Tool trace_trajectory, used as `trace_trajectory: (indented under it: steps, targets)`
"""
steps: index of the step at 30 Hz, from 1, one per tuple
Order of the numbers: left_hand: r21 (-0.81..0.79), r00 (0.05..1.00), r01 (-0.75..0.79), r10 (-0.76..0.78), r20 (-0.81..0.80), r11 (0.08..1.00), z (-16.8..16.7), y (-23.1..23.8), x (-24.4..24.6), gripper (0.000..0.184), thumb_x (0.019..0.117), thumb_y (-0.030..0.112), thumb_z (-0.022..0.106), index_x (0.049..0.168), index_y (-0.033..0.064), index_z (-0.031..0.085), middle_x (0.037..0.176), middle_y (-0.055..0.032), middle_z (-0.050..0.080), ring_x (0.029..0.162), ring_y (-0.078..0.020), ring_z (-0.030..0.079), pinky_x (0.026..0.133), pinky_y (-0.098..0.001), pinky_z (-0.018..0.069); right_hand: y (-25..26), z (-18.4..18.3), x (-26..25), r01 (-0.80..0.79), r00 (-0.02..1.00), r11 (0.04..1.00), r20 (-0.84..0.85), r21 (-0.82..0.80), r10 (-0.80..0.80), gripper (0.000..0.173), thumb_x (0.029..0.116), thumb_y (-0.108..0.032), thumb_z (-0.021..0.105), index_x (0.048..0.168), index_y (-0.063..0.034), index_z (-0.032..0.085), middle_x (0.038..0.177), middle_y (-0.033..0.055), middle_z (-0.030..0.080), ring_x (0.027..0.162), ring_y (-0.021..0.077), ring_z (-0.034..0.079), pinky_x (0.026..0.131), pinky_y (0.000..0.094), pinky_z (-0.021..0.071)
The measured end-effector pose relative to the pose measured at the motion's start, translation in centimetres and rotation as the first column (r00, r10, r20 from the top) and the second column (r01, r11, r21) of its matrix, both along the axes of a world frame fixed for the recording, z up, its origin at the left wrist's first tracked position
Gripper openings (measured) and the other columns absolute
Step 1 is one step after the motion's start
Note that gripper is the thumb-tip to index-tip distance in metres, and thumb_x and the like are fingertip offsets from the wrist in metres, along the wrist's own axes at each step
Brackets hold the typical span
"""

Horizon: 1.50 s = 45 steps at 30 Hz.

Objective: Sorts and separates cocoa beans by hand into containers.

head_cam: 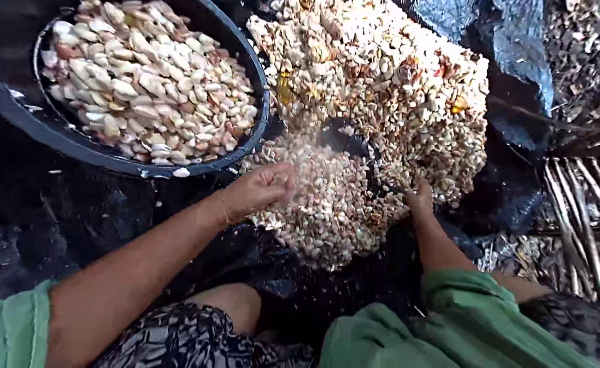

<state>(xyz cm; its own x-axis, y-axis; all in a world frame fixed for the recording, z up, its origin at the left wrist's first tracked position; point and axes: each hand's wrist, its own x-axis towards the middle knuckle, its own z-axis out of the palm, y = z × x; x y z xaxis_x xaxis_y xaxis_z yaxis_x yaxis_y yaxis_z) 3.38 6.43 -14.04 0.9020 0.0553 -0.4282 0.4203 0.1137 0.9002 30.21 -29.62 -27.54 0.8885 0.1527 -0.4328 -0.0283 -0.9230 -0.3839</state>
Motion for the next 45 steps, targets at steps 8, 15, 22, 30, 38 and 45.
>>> trace_trajectory:
  steps: [8,15,22,30,38,45]
  targets:
    - [0.221,0.996,0.035,-0.016,-0.088,0.975,-0.3,-0.4,1.8,0.013,0.0984,0.006,0.063,0.089,0.0084,0.055,0.073,0.0021,0.051,0.058,-0.0028,0.048,0.054,-0.0189,0.0408,9.2,-3.4,-15.2,-0.042,0.963,0.972,-0.249,0.23,0.101,0.057,0.1041,-0.03,0.059,0.153,-0.005,0.043,0.154,0.0271,0.044,0.141,0.0434,0.045,0.115,0.0594,0.0372]
    - [0.411,0.995,0.062,-0.09,0.05,0.91,0.5,0.0,3.3,0.016,0.1008,0.02,0.061,0.09,0.0109,0.054,0.079,0.0023,0.049,0.07,-0.0044,0.048,0.066,-0.0245,0.0412,10.4,1.1,-10.8,-0.086,0.902,0.763,-0.275,0.641,0.333,0.024,0.104,-0.011,0.054,0.119,0.0029,0.065,0.099,0.0071,0.069,0.084,0.0066,0.064,0.079,0.0296,0.0561]
    - [0.458,0.997,0.073,-0.075,-0.013,0.886,-1.1,-0.3,2.6,0.027,0.1085,0.025,0.046,0.116,0.0028,0.06,0.101,-0.0089,0.062,0.084,-0.0128,0.061,0.078,-0.0355,0.0527,16.5,4.6,-9.5,-0.187,0.945,0.635,-0.04,0.749,0.325,0.035,0.11,-0.029,0.041,0.091,-0.0058,0.06,0.067,-0.0057,0.053,0.056,0.0017,0.054,0.056,0.0226,0.0512]
    - [0.377,0.998,0.016,0.008,-0.061,0.926,-2.1,0.1,2.0,0.022,0.1079,0.023,0.049,0.117,0.0063,0.06,0.101,-0.0057,0.062,0.081,-0.009,0.059,0.074,-0.0308,0.0509,15.5,-2.9,-16.5,-0.923,0.37,0.336,0.2,0.187,0.907,0.049,0.0897,-0.028,0.073,0.133,-0.0057,0.065,0.143,0.0213,0.058,0.132,0.0479,0.052,0.099,0.0648,0.049]
    - [-0.034,0.979,-0.029,0.022,-0.201,0.999,-2.0,0.4,-0.3,0.041,0.1068,0.041,0.042,0.138,0.0156,0.053,0.112,-0.0055,0.064,0.078,-0.012,0.064,0.061,-0.0267,0.0533,13.6,0.3,-11.8,-0.633,0.634,0.611,-0.136,0.476,0.762,0.034,0.0877,-0.01,0.071,0.118,0.0045,0.069,0.103,0.0228,0.072,0.094,0.0323,0.071,0.088,0.0541,0.0561]
    - [0.053,0.976,-0.151,0.158,-0.15,0.987,-2.8,1.5,-1.6,0.034,0.1117,0.027,0.04,0.112,0.0124,0.07,0.084,0.0049,0.065,0.052,0.0013,0.048,0.046,-0.0148,0.0388,8.2,1.1,-8.0,-0.27,0.943,0.903,-0.098,0.333,0.318,0.051,0.1082,-0.044,0.044,0.09,-0.0004,0.064,0.068,0.0037,0.051,0.059,0.0138,0.05,0.061,0.0383,0.0469]
